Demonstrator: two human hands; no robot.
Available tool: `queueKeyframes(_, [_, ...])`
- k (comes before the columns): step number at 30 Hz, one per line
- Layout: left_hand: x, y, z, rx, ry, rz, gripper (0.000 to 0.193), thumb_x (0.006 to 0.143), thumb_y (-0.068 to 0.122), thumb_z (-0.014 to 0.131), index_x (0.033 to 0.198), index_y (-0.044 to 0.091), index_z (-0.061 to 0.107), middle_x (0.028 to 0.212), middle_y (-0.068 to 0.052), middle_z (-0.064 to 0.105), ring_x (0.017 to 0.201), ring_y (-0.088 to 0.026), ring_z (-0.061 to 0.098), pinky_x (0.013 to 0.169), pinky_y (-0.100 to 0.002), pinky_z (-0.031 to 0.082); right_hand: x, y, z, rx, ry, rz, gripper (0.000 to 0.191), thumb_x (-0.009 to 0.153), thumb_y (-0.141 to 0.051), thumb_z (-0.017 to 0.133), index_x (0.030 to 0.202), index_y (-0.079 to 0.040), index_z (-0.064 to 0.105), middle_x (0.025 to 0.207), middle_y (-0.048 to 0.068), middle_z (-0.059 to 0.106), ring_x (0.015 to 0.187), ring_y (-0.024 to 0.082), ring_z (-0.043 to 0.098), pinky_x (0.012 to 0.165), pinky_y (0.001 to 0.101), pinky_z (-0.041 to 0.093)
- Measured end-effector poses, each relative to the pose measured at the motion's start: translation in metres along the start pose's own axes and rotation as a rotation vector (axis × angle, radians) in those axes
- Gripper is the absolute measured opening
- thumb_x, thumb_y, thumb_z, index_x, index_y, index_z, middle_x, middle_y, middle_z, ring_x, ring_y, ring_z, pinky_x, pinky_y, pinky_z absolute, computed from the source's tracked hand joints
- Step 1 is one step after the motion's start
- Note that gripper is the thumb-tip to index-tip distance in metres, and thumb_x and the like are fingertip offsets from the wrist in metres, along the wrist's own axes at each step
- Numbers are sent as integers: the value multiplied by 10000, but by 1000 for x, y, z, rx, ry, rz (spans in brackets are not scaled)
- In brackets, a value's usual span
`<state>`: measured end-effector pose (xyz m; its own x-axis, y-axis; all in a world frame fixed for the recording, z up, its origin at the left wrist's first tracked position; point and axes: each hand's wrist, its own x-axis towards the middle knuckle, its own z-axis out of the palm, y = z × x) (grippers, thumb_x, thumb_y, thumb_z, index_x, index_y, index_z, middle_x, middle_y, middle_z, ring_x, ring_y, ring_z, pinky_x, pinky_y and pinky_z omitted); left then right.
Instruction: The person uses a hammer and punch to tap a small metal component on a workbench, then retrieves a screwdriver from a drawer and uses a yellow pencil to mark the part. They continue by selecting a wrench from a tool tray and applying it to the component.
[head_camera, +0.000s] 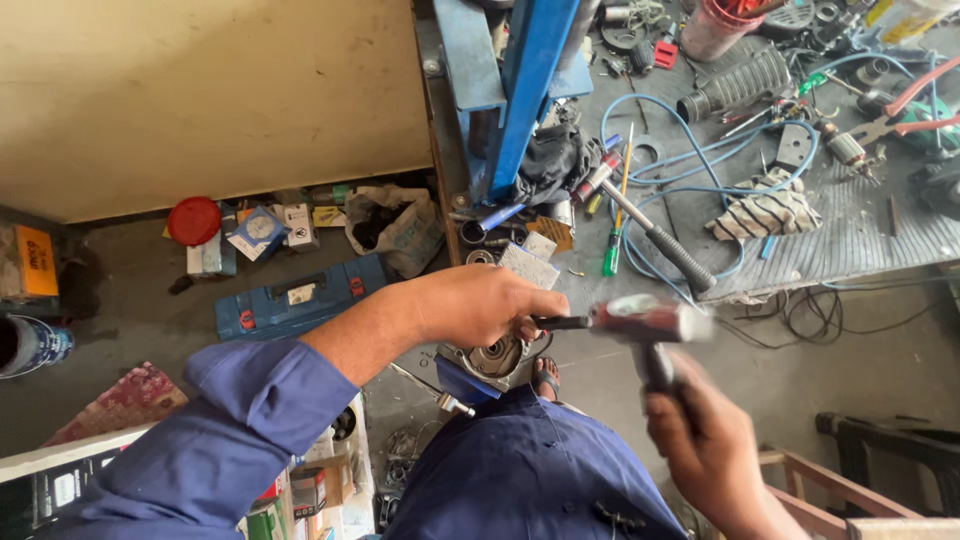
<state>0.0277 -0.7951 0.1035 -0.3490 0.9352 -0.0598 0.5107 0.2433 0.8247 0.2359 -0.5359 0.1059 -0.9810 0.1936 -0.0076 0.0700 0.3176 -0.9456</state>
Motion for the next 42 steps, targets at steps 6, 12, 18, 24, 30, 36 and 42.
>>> queueKeyframes(6, [0, 5, -2, -4, -43, -71, 632, 786, -139, 538, 1330, 173, 618, 949, -84, 784, 915, -201, 788, 739, -374, 586, 9, -3, -9, 216, 110, -81, 349, 1043, -193, 533, 1347, -24, 547, 817, 5, 620, 576, 52, 552, 508, 196, 459])
queueKeyframes(12, [4, 3, -1, 13, -55, -49, 693, 741, -149, 557, 1352, 176, 595, 959, -71, 785, 914, -203, 776, 760, -366, 584, 16, -11, -13, -280, -70, 72, 328, 958, -184, 607, 1236, -15, 640, 698, 38, 624, 572, 112, 566, 528, 246, 481])
queueKeyframes(18, [3, -6, 4, 13, -44, 0, 647, 760, -143, 563, 1328, 162, 619, 1003, -77, 780, 928, -191, 789, 767, -364, 596, 14, 4, -15, -165, 20, 39, 232, 988, -198, 595, 1137, -29, 650, 724, 17, 655, 566, 89, 598, 529, 233, 498])
queueKeyframes(24, [5, -1, 3, 25, -9, 59, 649, 743, -155, 545, 1310, 153, 612, 1068, -97, 768, 928, -197, 795, 775, -369, 599, 13, 10, -26, -2, 9, -63, 243, 1059, -192, 589, 1224, -15, 612, 779, 15, 642, 610, 66, 574, 546, 223, 469])
queueKeyframes(30, [2, 8, -4, -21, -57, -80, 626, 782, -139, 533, 1303, 198, 618, 919, -73, 791, 878, -205, 787, 726, -364, 590, 20, 6, -22, -222, -104, -19, 305, 993, -143, 609, 1256, 10, 607, 741, 33, 659, 590, 77, 602, 540, 228, 500])
queueKeyframes(36, [5, 9, -3, -14, -45, -40, 646, 765, -156, 531, 1317, 171, 613, 924, -75, 775, 895, -196, 788, 729, -350, 594, 26, 2, -24, -75, 75, -52, 181, 1047, -147, 533, 1073, 3, 631, 719, 46, 622, 539, 84, 552, 495, 236, 443])
queueKeyframes(42, [5, 6, -2, -12, -56, -90, 679, 743, -152, 560, 1330, 186, 616, 911, -66, 787, 880, -202, 785, 743, -353, 587, 27, 4, -13, 17, -8, -121, 234, 1050, -174, 541, 1168, 24, 583, 718, 48, 613, 553, 82, 549, 495, 239, 451])
